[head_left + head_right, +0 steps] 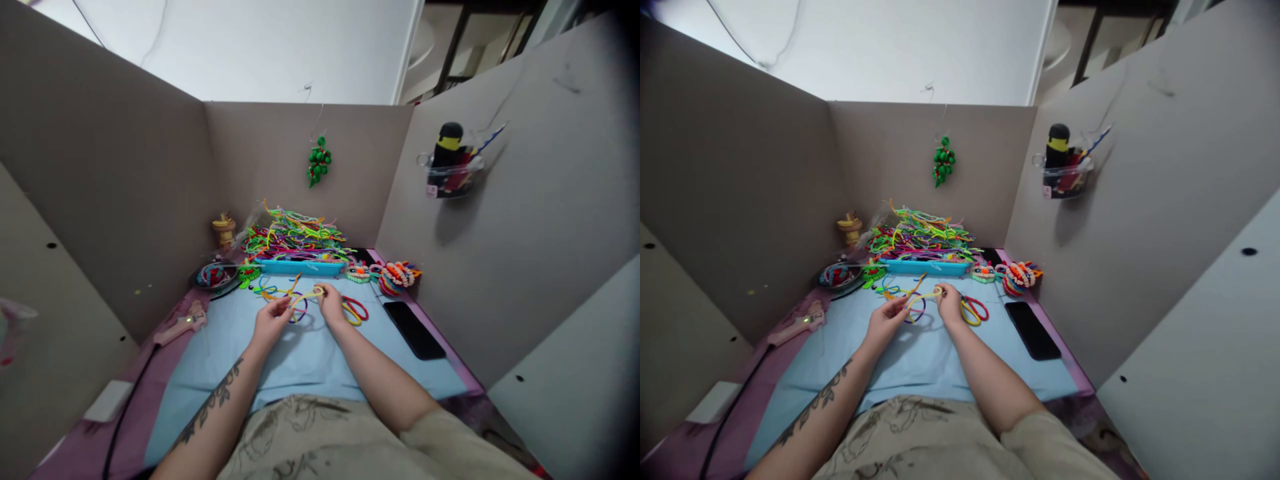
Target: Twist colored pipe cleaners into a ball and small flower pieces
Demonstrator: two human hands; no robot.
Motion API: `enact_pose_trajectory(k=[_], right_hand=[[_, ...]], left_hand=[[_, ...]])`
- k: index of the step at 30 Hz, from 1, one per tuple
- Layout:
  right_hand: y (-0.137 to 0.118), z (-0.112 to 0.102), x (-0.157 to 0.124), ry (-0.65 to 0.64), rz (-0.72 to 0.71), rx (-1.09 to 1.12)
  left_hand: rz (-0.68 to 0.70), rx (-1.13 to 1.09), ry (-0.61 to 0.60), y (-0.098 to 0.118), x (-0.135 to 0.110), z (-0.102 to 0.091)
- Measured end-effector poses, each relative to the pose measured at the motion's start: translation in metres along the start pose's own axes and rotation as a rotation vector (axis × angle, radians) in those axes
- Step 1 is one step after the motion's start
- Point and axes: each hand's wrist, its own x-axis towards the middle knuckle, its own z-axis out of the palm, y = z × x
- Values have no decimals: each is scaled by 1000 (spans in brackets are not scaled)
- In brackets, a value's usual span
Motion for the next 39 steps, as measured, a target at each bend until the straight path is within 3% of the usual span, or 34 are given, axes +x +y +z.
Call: enact_pose_trajectory(k=[6, 13, 18, 21, 26, 30, 35, 39], right_hand=[[-13, -10, 2, 105, -46, 45], [-4, 4, -3, -52, 36, 63], [-12, -4, 0, 12, 25, 130], [-25, -11, -2, 14, 75, 346], [-38, -7, -11, -243, 145, 455], [-41, -1, -15, -373, 269, 493], [-47, -2, -15, -335, 423, 585], [-47, -3, -14, -306, 516, 612]], left_hand=[[-6, -10, 71, -2, 3, -2], [-55, -115, 56, 0, 4, -2], [-68, -126, 68, 3, 2, -1], [-72, -113, 109, 3, 4, -2], [-81, -115, 78, 0, 5, -2], [-30, 11, 29, 3, 2, -2], [120, 255, 55, 12, -3, -1], [181, 324, 21, 14, -5, 0]])
